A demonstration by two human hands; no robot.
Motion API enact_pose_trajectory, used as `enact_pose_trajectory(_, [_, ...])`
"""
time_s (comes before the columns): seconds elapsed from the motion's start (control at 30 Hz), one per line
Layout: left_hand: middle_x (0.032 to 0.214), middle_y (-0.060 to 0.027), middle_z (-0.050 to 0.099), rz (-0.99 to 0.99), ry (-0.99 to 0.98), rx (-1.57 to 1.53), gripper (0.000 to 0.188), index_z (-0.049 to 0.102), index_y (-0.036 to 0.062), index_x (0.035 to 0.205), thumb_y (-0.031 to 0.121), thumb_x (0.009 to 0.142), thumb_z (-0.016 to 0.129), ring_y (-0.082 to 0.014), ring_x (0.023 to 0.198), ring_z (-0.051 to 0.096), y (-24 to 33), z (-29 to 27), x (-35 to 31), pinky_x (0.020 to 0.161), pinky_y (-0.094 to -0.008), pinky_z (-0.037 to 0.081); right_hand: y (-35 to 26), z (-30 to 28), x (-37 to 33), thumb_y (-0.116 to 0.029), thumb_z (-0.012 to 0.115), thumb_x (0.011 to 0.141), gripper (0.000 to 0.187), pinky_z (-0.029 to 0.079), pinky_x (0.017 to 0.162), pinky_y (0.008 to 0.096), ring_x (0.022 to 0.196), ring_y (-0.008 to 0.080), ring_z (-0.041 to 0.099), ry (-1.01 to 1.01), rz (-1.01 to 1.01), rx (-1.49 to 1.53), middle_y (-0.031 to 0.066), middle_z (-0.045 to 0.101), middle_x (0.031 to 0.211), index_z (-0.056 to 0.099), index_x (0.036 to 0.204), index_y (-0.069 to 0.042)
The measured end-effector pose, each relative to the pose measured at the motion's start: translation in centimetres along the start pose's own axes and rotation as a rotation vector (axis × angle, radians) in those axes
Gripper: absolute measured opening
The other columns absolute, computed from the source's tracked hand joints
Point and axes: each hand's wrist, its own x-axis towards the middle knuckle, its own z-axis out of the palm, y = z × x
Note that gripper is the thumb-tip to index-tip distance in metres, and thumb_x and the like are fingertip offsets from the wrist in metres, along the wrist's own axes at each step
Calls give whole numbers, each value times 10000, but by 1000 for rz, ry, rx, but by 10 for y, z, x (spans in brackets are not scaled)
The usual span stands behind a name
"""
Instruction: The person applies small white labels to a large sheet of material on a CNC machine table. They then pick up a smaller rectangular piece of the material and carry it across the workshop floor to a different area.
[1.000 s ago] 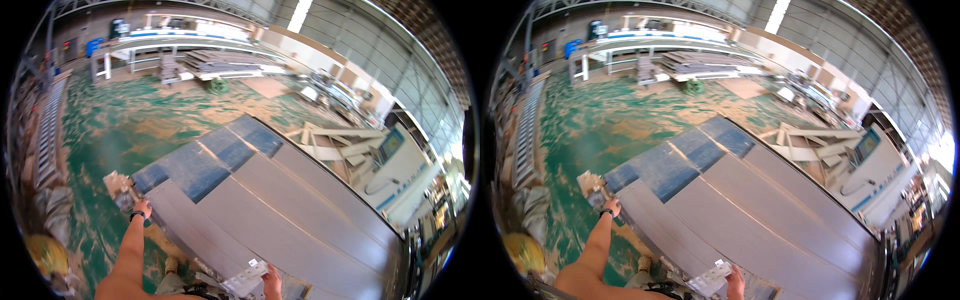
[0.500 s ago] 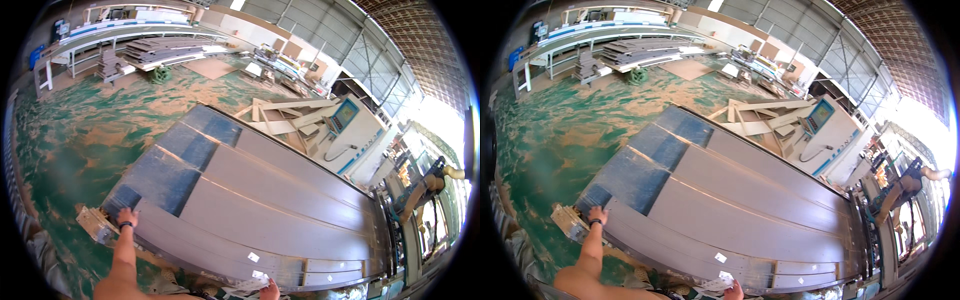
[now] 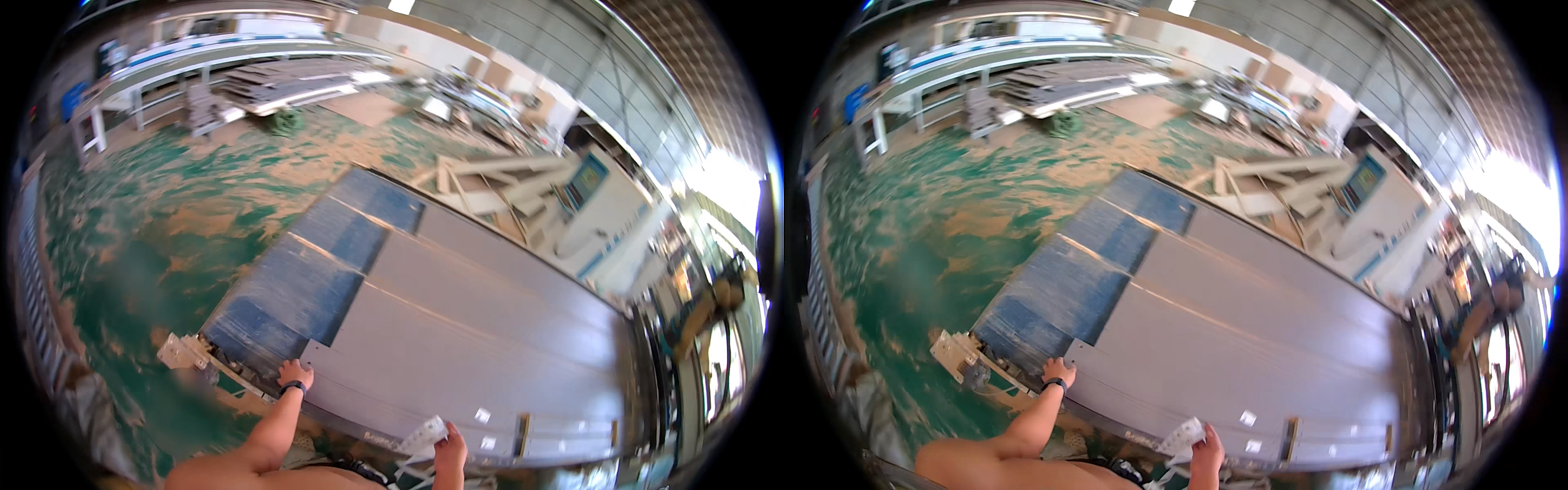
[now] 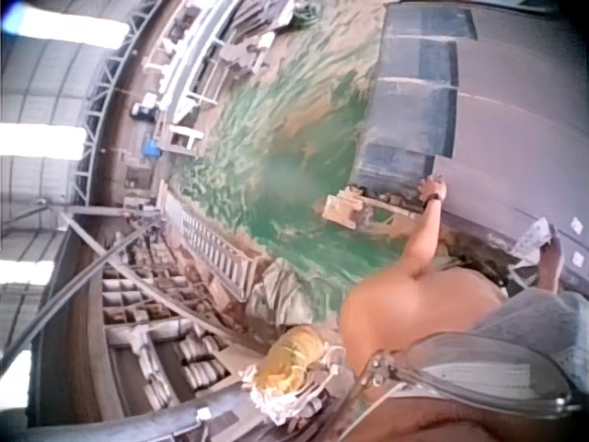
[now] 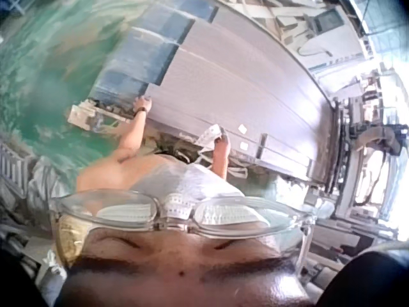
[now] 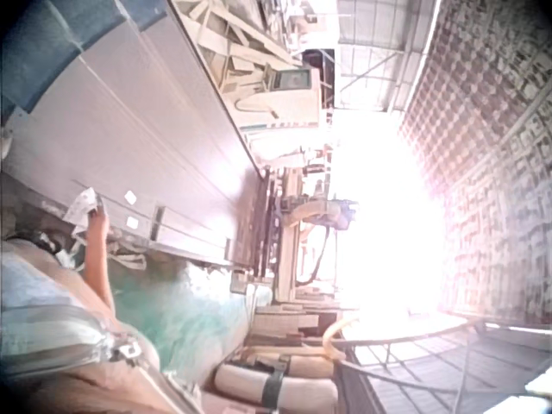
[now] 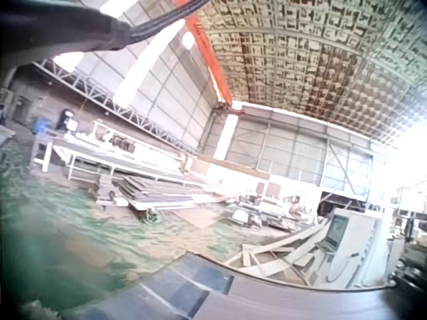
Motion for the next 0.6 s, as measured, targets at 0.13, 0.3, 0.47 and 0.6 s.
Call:
enact_pose_trajectory(0.13, [1298,-191,436,234,-57,37,574,467,70,1280,392,821,590,-364,1211,420,-4,57,-2,979,-493,388,-5,49,-20,-123,541,887,367,473,828,333,931,194,585,-102,106,55,103,619,1090,552,1228,11])
enact_pose_trajectory(0.3, [1173,-228,536,809,345,-218,461,537,0,1188,258,818,630,-386,1122,486,31,57,-65,966,-457,400,-19,93,-40,-105,501,891,425,424,901,286,1015,152,539,-303,140,-206,77,597,1141,501,1307,-14])
enact_pose_trajectory(0.47, [1177,-91,576,780,-1040,-844,519,499,3,1240,403,915,563,-180,1053,541,63,63,-147,916,-328,427,-47,83,-45,-101,512,877,471,388,976,308,1136,165,491,-408,64,-59,93,535,1254,473,1341,-30])
enact_pose_trajectory(0.6, [1132,-65,592,910,-1126,-981,371,510,-8,1226,227,942,554,-136,1009,551,121,63,-215,878,-298,448,-97,63,-41,-115,507,881,501,366,1012,354,1167,197,487,-295,-123,35,115,481,1328,429,1361,6])
